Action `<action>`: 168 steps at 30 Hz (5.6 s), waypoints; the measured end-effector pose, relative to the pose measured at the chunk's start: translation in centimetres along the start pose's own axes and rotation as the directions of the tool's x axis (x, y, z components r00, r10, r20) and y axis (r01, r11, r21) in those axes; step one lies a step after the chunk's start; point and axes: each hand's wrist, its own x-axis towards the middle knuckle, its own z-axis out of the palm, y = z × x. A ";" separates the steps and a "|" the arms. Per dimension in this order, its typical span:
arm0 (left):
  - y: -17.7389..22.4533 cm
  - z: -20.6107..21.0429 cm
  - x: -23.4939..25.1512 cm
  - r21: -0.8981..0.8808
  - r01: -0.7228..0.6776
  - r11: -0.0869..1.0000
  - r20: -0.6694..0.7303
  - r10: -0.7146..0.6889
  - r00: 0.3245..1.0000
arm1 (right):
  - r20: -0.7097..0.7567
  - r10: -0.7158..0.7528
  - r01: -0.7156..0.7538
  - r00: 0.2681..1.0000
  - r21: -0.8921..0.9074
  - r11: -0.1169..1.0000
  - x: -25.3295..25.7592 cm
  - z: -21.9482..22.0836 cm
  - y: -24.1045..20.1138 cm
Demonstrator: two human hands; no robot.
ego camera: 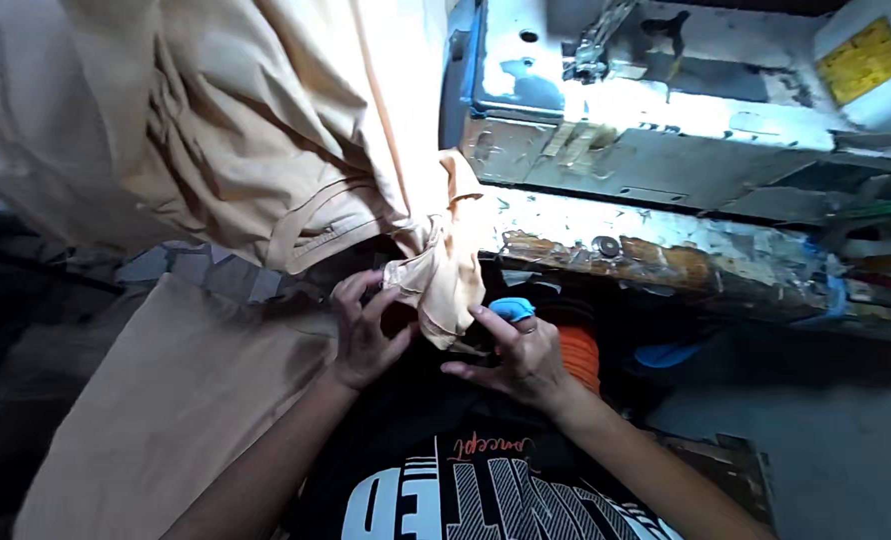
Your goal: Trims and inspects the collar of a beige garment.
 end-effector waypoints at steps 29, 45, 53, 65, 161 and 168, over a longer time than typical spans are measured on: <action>1.6 -0.2 15.9 -0.573 0.687 0.448 0.639 -0.281 0.716 | 0.215 0.824 -0.582 0.524 0.796 0.163 9.1 -4.1 5.3; 4.2 1.3 18.5 -0.508 0.631 0.587 0.620 -0.258 0.741 | -0.136 0.527 -0.492 0.839 0.226 0.841 8.4 -6.4 3.0; 5.6 1.5 18.6 -0.567 0.651 0.505 0.598 -0.292 0.747 | 0.160 0.518 -0.527 0.840 0.465 0.711 9.0 -4.7 1.9; 6.0 1.5 18.7 -0.560 0.671 0.486 0.602 -0.317 0.733 | 0.149 0.530 -0.530 0.835 0.474 0.703 8.9 -4.7 1.9; 7.2 1.3 17.1 -0.481 0.521 0.705 0.564 -0.206 0.800 | 0.167 0.565 -0.584 0.808 0.358 0.729 7.3 -6.7 0.8; 7.1 1.2 17.2 -0.491 0.502 0.712 0.584 -0.158 0.796 | 0.179 0.505 -0.518 0.844 0.515 0.683 7.6 -6.7 0.9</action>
